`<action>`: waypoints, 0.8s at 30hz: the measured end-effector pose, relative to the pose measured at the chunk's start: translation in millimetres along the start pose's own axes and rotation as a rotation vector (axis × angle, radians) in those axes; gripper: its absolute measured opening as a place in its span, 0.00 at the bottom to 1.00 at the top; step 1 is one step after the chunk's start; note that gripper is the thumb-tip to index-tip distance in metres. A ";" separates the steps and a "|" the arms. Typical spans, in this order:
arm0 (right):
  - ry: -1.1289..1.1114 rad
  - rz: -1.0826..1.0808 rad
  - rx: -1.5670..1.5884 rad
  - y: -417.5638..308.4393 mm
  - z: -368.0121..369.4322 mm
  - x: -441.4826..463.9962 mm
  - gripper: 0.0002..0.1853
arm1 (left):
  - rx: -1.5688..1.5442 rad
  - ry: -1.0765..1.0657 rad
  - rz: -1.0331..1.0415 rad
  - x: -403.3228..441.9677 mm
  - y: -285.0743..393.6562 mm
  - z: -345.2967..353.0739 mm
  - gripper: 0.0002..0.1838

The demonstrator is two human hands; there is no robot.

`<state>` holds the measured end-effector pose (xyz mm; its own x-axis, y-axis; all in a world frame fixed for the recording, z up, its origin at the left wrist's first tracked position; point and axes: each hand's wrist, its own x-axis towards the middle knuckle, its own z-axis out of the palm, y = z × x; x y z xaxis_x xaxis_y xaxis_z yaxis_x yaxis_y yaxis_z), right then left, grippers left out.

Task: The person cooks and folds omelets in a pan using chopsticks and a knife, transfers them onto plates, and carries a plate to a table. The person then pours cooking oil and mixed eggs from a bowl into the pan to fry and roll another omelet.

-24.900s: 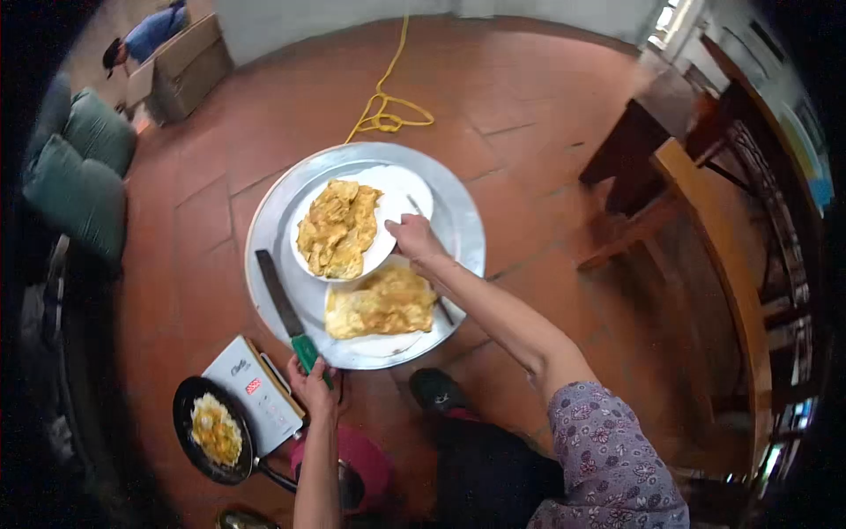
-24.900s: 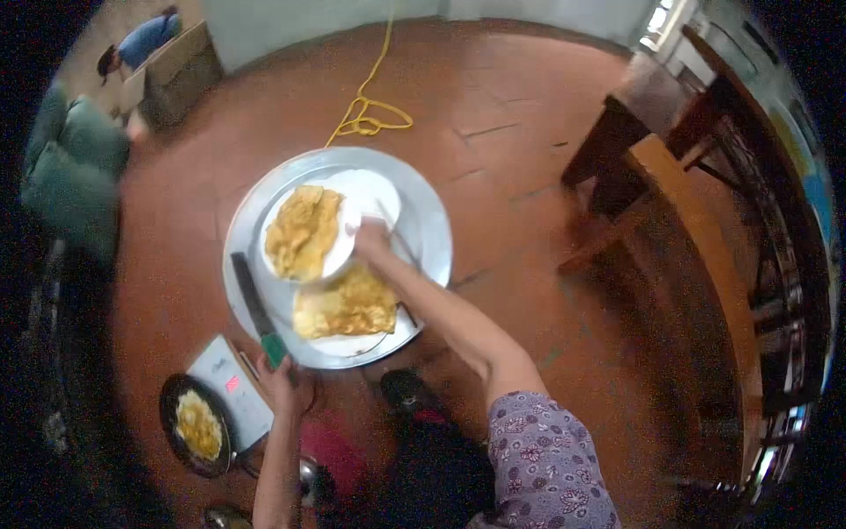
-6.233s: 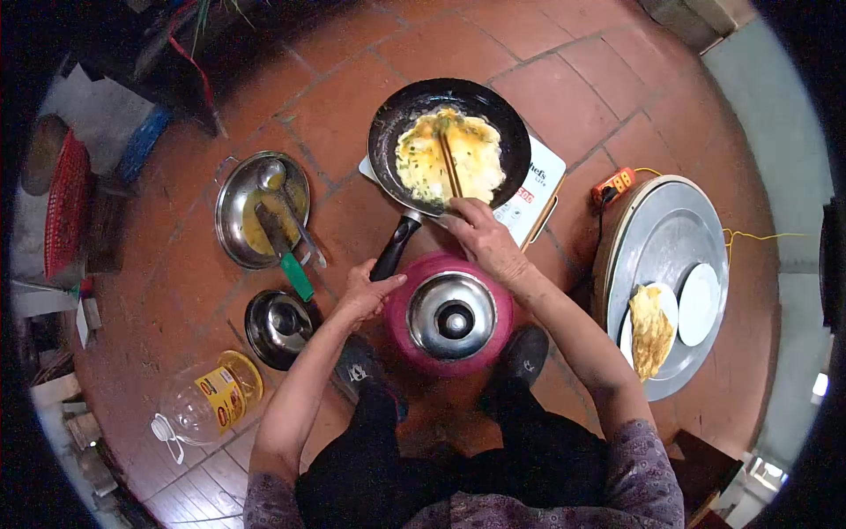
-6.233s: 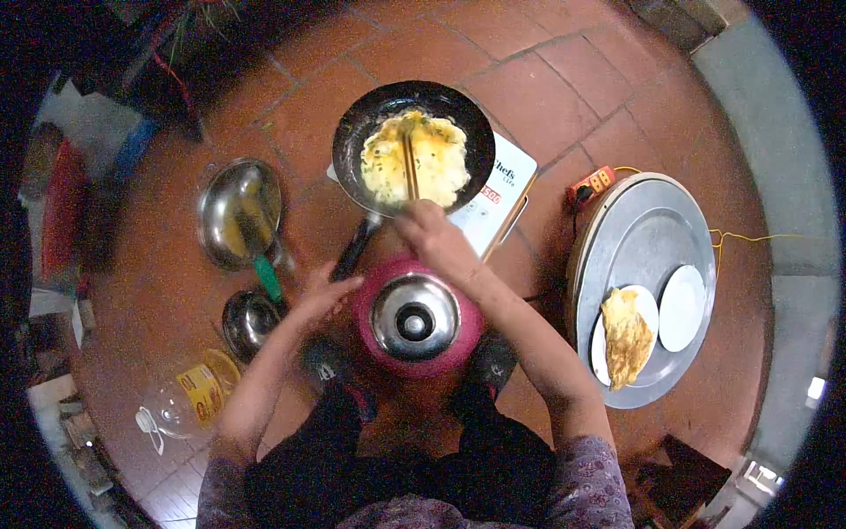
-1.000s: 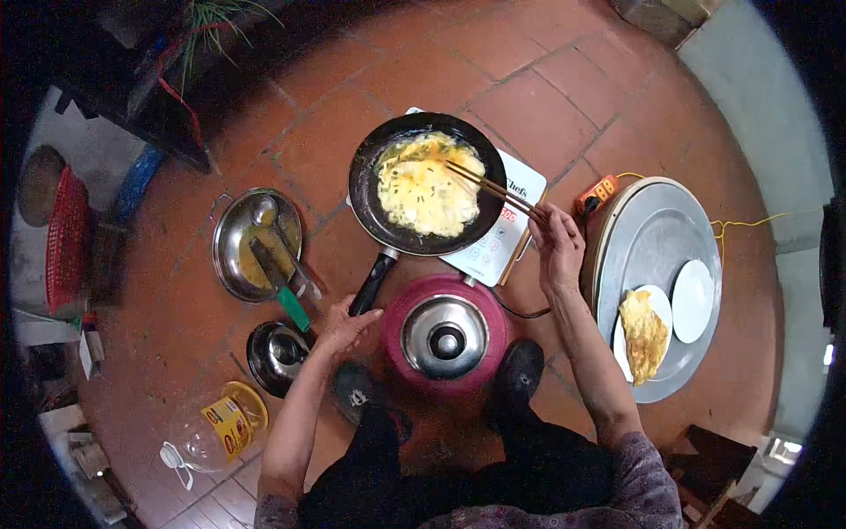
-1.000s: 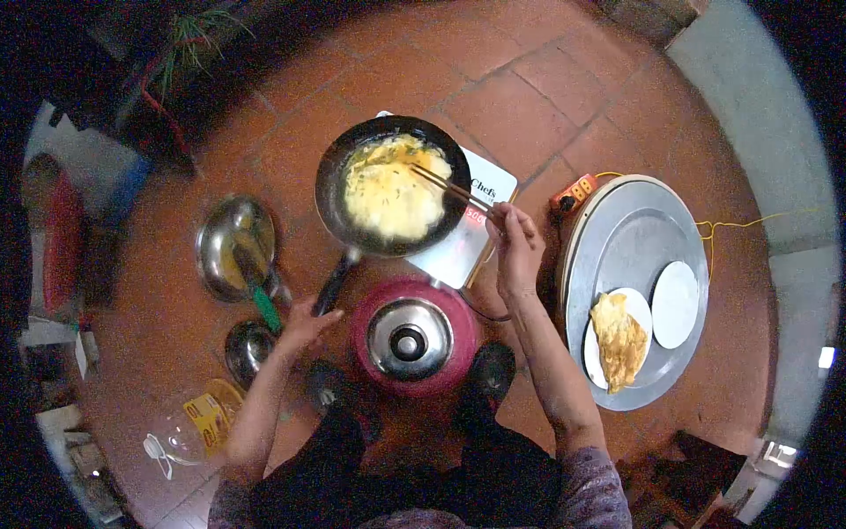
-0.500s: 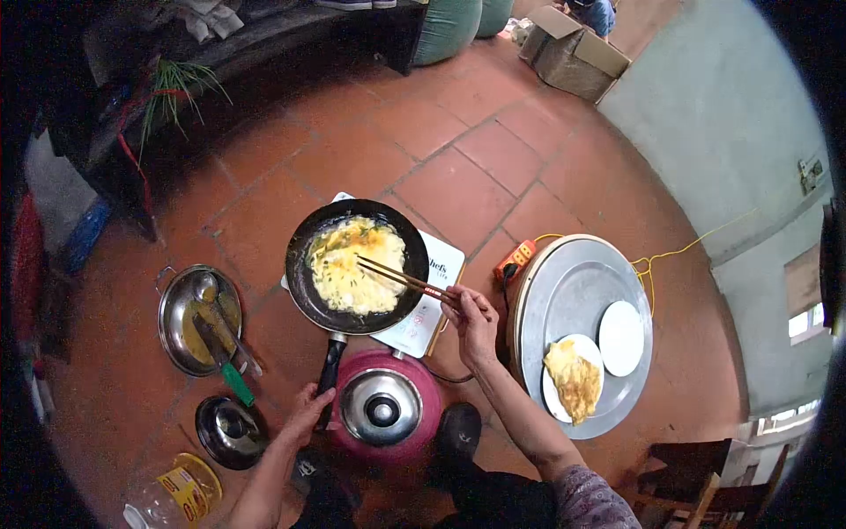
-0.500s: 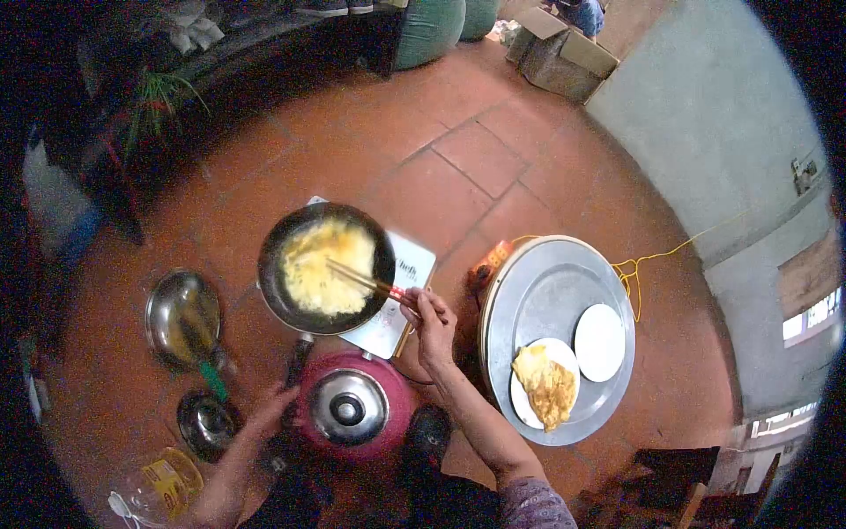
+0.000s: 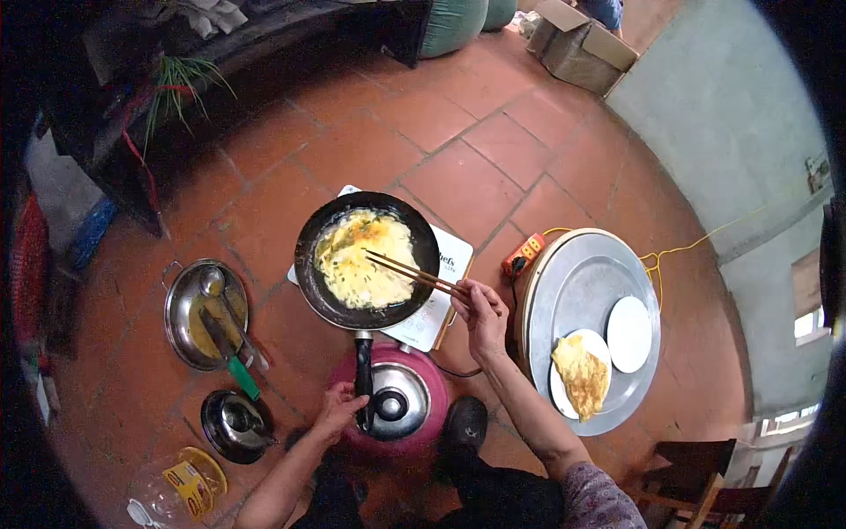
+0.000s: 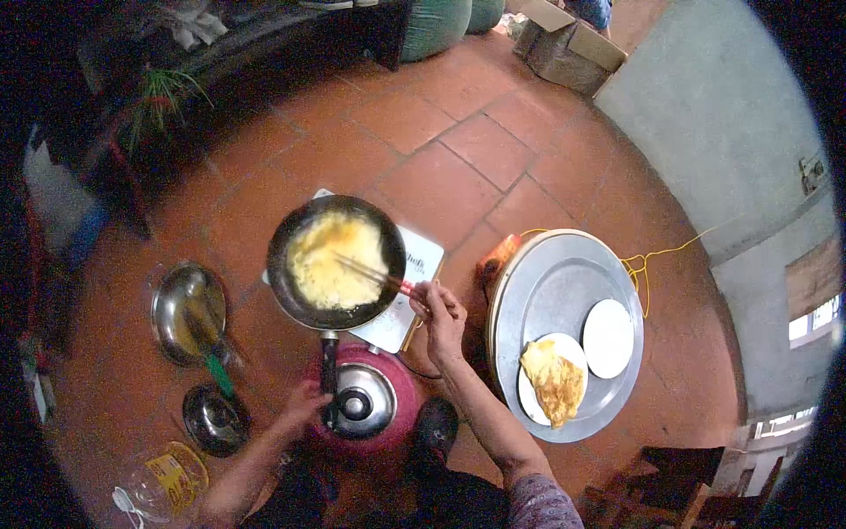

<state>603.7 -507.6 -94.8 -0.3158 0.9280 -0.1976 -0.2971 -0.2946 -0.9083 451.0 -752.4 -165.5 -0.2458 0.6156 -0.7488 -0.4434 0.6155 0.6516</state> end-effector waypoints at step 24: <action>0.022 0.006 -0.047 -5.2 -9.5 5.9 0.12 | 0.156 0.116 0.217 1.2 -9.0 8.8 0.25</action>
<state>611.9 -498.4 -94.8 -0.2976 0.9311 -0.2111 -0.2525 -0.2900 -0.9231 462.3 -752.8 -171.2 -0.4214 0.6864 -0.5927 -0.2338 0.5492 0.8023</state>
